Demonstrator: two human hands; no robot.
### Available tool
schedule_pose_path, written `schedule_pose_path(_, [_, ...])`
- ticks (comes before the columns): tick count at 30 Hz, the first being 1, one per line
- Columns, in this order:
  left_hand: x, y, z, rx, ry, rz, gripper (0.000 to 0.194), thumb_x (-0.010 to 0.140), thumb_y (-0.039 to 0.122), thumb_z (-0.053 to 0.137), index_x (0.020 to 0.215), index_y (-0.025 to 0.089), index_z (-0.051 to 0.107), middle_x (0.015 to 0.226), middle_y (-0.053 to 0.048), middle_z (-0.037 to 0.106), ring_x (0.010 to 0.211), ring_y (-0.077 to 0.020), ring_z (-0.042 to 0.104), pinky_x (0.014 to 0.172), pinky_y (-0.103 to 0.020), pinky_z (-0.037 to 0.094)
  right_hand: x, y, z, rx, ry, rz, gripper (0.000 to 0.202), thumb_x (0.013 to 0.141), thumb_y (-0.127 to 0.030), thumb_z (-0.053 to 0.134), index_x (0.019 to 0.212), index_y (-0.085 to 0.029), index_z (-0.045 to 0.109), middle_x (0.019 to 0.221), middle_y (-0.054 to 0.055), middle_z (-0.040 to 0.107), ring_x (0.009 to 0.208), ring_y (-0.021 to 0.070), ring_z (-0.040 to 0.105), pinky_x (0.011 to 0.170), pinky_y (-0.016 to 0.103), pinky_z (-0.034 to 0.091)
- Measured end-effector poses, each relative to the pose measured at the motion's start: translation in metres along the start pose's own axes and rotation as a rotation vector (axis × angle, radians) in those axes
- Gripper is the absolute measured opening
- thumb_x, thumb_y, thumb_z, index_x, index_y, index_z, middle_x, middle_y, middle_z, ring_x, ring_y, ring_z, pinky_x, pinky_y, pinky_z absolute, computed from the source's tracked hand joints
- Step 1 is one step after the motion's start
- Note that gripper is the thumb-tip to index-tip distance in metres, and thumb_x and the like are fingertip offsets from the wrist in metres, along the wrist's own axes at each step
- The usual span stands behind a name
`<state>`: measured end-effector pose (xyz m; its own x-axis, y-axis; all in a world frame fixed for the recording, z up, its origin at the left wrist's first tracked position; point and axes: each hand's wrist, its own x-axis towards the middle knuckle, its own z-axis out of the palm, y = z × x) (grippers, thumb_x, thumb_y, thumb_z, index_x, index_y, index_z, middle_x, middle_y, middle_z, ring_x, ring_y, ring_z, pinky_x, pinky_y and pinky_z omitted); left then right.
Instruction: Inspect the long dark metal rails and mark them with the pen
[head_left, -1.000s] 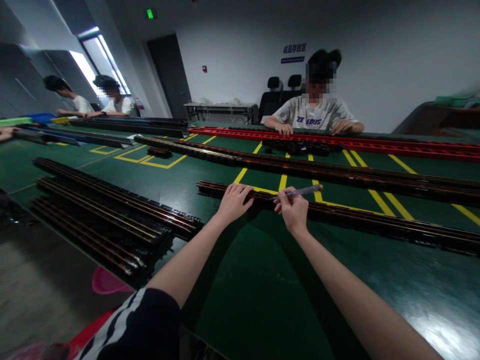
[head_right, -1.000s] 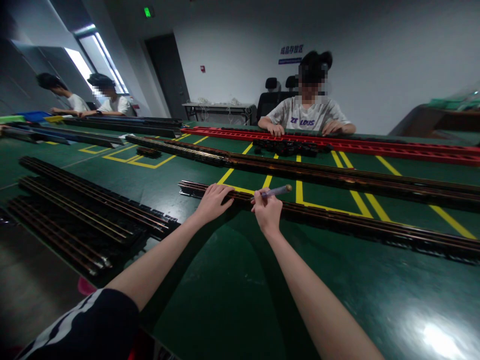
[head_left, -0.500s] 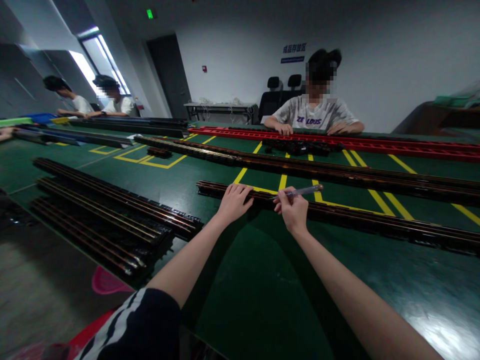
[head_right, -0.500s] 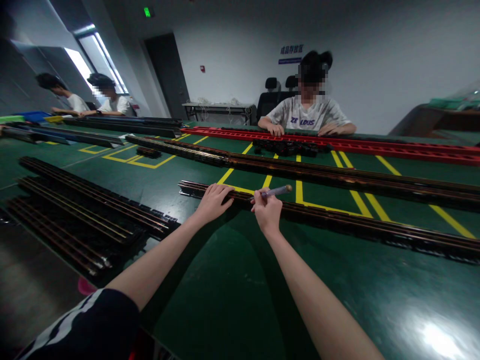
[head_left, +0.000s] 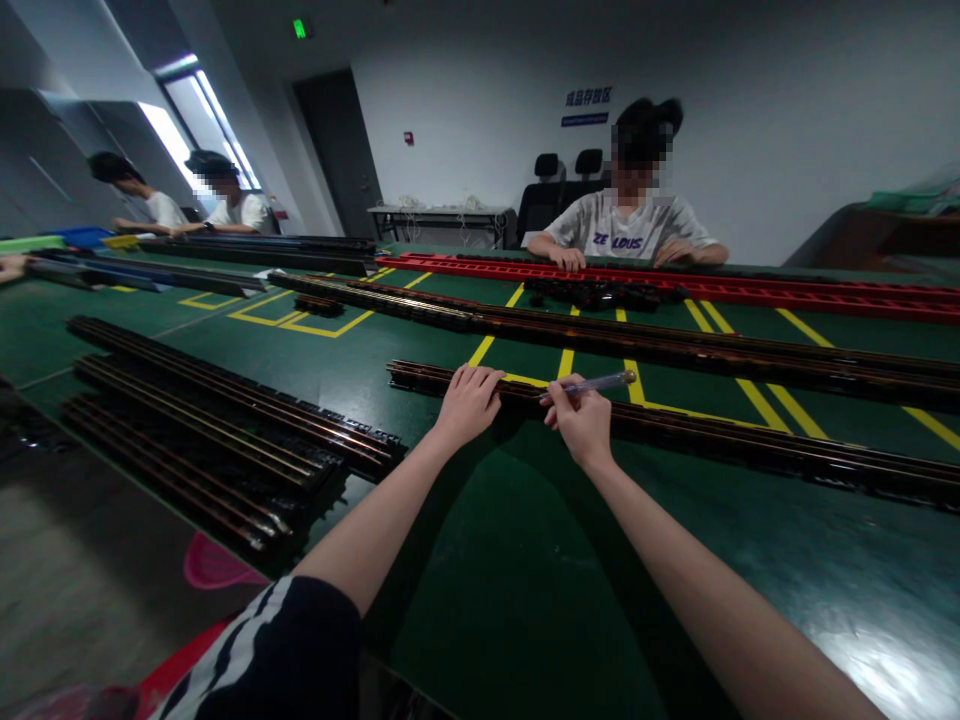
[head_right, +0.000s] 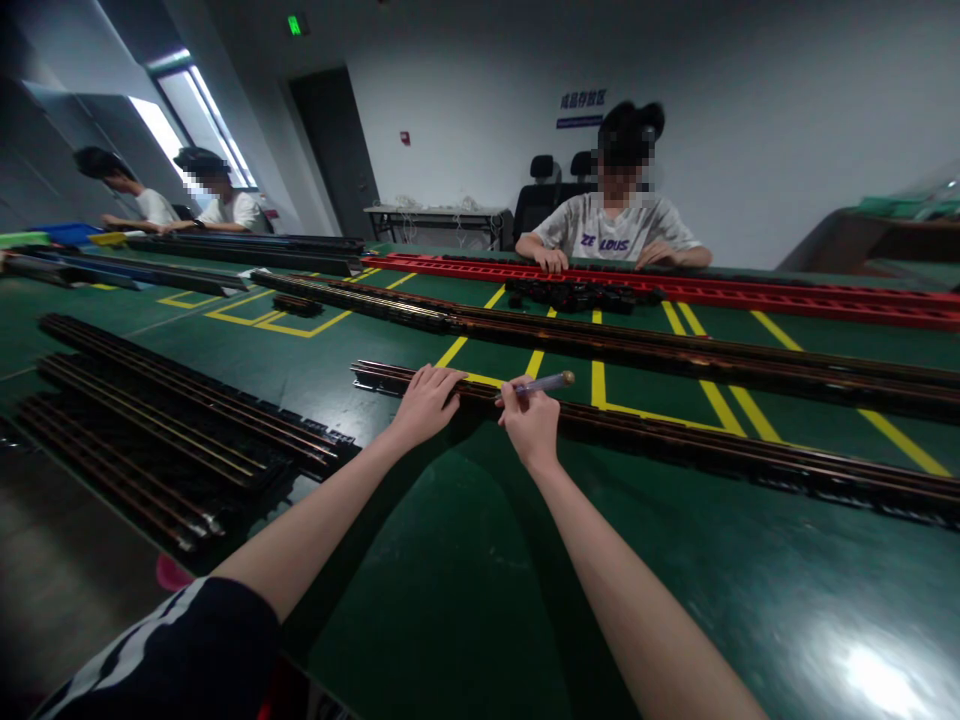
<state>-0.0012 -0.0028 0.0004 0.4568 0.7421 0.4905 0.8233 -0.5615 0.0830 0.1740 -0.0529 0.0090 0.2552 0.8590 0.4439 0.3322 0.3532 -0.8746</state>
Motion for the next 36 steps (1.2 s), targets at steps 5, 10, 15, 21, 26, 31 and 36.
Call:
schedule_pose_path(5, [-0.0004,-0.0005,0.0002,0.014,0.005,-0.002,0.038,0.088,0.014,0.043,0.122,0.021,0.058,0.121,-0.007,0.065,0.117,-0.0237,0.054,0.115,-0.043,0.031,-0.0001,-0.0003,0.0008,0.008,-0.032,-0.006,0.045,0.082,-0.063,0.055,0.074,-0.019,0.058,0.068,0.006,0.070,0.043,0.0137,0.060,0.040,0.025,0.048])
schedule_pose_path(10, [-0.0007,-0.0013,0.0005,0.009,0.013,-0.003,0.045,0.085,0.008,0.041,0.123,0.023,0.059,0.121,-0.007,0.065,0.118,-0.0239,0.055,0.115,-0.045,0.032,0.0010,-0.0001,0.0021,0.017,-0.048,0.008,0.046,0.080,-0.065,0.055,0.074,-0.019,0.058,0.067,0.006,0.071,0.041,0.0138,0.060,0.038,0.024,0.047])
schedule_pose_path(15, [-0.0005,-0.0012,0.0004,0.016,0.010,-0.024,0.051,0.080,0.003,0.041,0.122,0.024,0.060,0.121,-0.006,0.065,0.118,-0.0235,0.055,0.114,-0.046,0.033,0.0014,-0.0006,0.0019,0.011,-0.063,0.008,0.048,0.079,-0.066,0.056,0.074,-0.019,0.058,0.068,0.006,0.072,0.041,0.0143,0.060,0.038,0.025,0.048])
schedule_pose_path(21, [-0.0007,-0.0009,-0.0006,0.003,0.035,-0.054,0.048,0.080,0.001,0.040,0.116,0.023,0.063,0.118,-0.007,0.066,0.117,-0.0246,0.055,0.114,-0.047,0.034,0.0004,-0.0023,0.0010,0.014,-0.079,-0.002,0.047,0.079,-0.066,0.056,0.073,-0.019,0.059,0.070,0.007,0.073,0.043,0.0147,0.061,0.039,0.026,0.049])
schedule_pose_path(26, [-0.0004,-0.0019,-0.0010,0.011,0.046,-0.103,0.046,0.080,0.000,0.041,0.113,0.022,0.064,0.116,-0.007,0.067,0.116,-0.0255,0.056,0.113,-0.048,0.034,0.0003,-0.0027,0.0016,0.018,-0.077,0.000,0.048,0.079,-0.066,0.057,0.074,-0.019,0.060,0.071,0.007,0.073,0.043,0.0146,0.061,0.040,0.026,0.049])
schedule_pose_path(31, [0.0004,-0.0039,-0.0005,-0.028,0.033,-0.095,0.050,0.078,-0.002,0.039,0.114,0.022,0.063,0.117,-0.007,0.066,0.118,-0.0237,0.056,0.115,-0.047,0.034,0.0006,-0.0025,0.0014,0.022,-0.084,-0.009,0.047,0.080,-0.065,0.056,0.073,-0.018,0.061,0.072,0.008,0.073,0.043,0.0143,0.061,0.040,0.026,0.049])
schedule_pose_path(36, [0.0008,-0.0042,-0.0020,-0.063,0.009,-0.061,0.050,0.077,-0.001,0.039,0.118,0.018,0.061,0.118,-0.008,0.065,0.119,-0.0220,0.055,0.117,-0.044,0.031,0.0013,-0.0015,0.0010,0.017,-0.095,-0.015,0.046,0.081,-0.063,0.056,0.073,-0.019,0.059,0.069,0.007,0.072,0.043,0.0143,0.061,0.040,0.025,0.049])
